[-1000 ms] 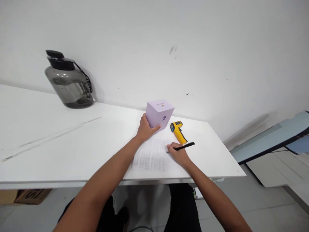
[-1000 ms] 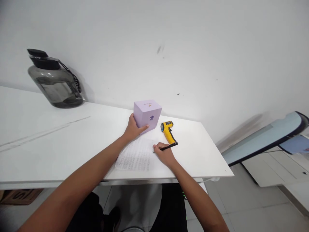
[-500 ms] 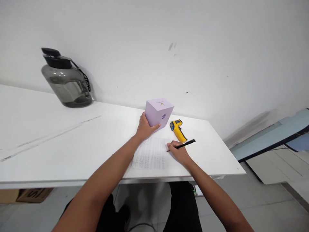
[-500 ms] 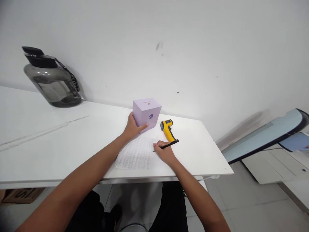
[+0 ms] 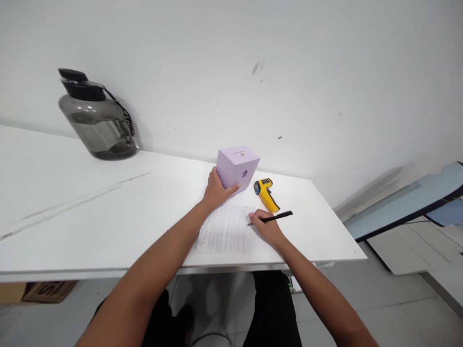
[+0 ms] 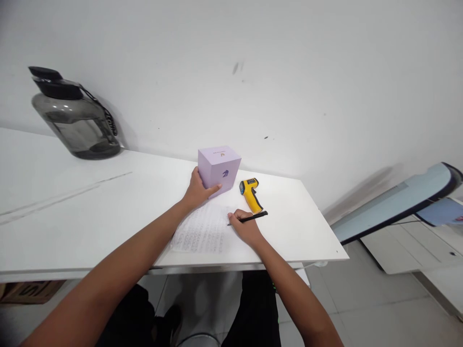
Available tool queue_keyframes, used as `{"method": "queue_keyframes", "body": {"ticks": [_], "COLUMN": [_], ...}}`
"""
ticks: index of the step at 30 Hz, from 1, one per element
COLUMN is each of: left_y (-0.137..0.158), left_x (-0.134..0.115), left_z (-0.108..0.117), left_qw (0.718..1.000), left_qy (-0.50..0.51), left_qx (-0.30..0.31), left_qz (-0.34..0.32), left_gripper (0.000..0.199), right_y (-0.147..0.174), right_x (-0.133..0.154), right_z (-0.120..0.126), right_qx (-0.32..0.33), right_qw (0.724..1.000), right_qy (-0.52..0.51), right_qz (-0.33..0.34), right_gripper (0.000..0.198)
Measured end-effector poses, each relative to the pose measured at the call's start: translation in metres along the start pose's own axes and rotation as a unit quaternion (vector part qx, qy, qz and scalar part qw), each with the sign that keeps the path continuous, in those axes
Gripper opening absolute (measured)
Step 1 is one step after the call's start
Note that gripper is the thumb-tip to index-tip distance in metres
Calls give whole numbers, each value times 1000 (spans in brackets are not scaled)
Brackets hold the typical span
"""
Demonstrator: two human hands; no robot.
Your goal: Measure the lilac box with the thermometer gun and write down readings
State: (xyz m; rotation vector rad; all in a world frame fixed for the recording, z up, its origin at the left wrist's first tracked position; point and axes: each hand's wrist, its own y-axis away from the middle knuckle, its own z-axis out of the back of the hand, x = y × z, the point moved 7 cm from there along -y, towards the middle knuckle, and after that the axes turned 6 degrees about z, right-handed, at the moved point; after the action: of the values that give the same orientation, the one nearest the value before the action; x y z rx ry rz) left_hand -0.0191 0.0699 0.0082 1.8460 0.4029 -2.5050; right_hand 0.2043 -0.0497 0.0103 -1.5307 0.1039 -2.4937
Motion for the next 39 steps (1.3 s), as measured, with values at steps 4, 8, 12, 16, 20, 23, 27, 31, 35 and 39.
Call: {"method": "queue_keyframes", "body": {"ticks": [4, 8, 12, 16, 20, 23, 27, 31, 35, 39], "left_y": [0, 0, 0, -1, -2, -1, -1, 0, 0, 1], "left_x": [-1, -2, -1, 0, 1, 0, -2, -3, -3, -6], "left_z": [1, 1, 0, 0, -1, -1, 0, 0, 0, 1], "left_qw": [1000, 1000, 1000, 1000, 1000, 1000, 1000, 1000, 1000, 1000], "left_qy": [-2, 1, 4, 15, 19, 19, 11, -1, -3, -20], "left_qx": [0, 5, 7, 1, -3, -1, -2, -5, -3, 0], "left_qz": [-2, 0, 7, -3, -2, 1, -2, -6, -6, 7], "left_gripper": [122, 122, 123, 121, 121, 121, 118, 117, 118, 120], "right_y": [0, 0, 0, 0, 0, 0, 1, 2, 2, 2], "right_x": [0, 1, 1, 1, 1, 2, 4, 9, 11, 11], "right_z": [0, 0, -1, -1, -1, -1, -1, 0, 0, 0], "right_qx": [-3, -1, 4, 7, 8, 7, 8, 3, 4, 7], "right_qw": [1000, 1000, 1000, 1000, 1000, 1000, 1000, 1000, 1000, 1000], "right_qy": [3, 2, 4, 9, 9, 6, 7, 4, 3, 2], "right_qz": [-2, 0, 1, -4, -1, -2, -3, 2, 5, 5], "right_gripper": [53, 53, 54, 54, 54, 55, 54, 53, 55, 57]}}
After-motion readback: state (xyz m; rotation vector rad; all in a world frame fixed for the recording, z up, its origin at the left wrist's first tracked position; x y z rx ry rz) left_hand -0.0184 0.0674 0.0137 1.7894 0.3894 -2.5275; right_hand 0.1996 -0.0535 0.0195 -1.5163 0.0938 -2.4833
